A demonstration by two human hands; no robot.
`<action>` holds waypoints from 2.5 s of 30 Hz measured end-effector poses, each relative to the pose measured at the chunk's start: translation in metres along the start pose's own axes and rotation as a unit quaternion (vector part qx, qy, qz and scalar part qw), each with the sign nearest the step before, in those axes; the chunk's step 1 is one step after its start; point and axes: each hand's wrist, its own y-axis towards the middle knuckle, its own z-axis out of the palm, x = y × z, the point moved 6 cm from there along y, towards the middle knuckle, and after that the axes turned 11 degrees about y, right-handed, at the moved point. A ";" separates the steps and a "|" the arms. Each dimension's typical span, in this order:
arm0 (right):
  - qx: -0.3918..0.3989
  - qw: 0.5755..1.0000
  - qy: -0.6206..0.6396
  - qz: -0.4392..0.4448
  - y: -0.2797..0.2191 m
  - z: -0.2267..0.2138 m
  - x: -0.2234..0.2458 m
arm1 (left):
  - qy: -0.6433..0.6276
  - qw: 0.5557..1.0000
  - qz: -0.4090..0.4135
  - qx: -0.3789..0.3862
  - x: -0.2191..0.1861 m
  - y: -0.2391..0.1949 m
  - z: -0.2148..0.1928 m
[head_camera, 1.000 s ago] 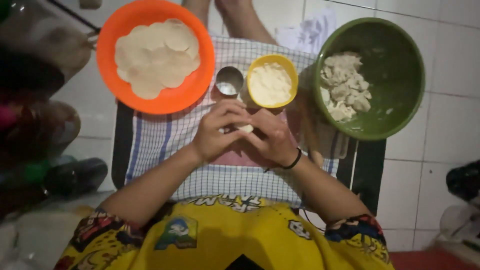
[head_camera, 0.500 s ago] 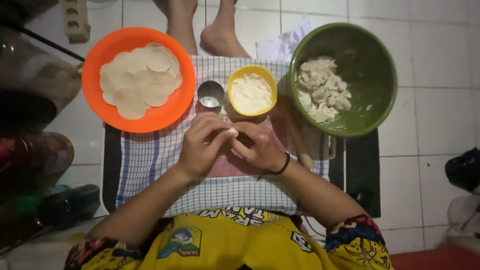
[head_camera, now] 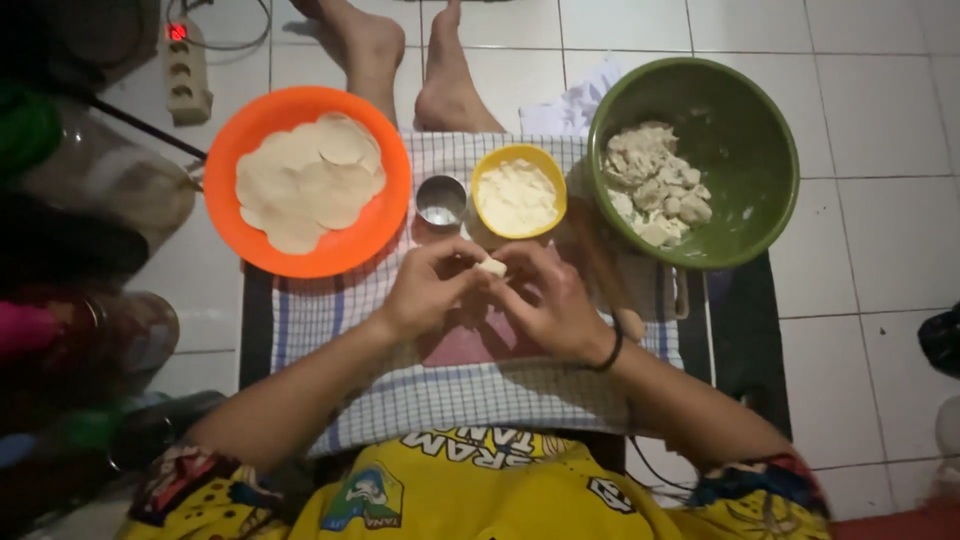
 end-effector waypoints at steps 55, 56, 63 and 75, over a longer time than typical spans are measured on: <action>-0.046 0.996 0.002 -0.072 0.004 0.013 -0.027 | 0.124 0.948 0.293 0.015 0.028 0.019 -0.012; -0.047 0.997 0.012 -0.060 0.004 0.012 -0.027 | 0.139 0.942 0.305 0.024 0.030 0.019 -0.011; -0.031 0.999 -0.020 -0.032 0.005 0.008 -0.037 | 0.159 0.931 0.329 0.014 0.033 0.018 -0.010; 0.063 0.997 0.017 -0.048 0.007 0.009 -0.031 | 0.021 0.981 0.188 -0.049 0.022 0.003 -0.009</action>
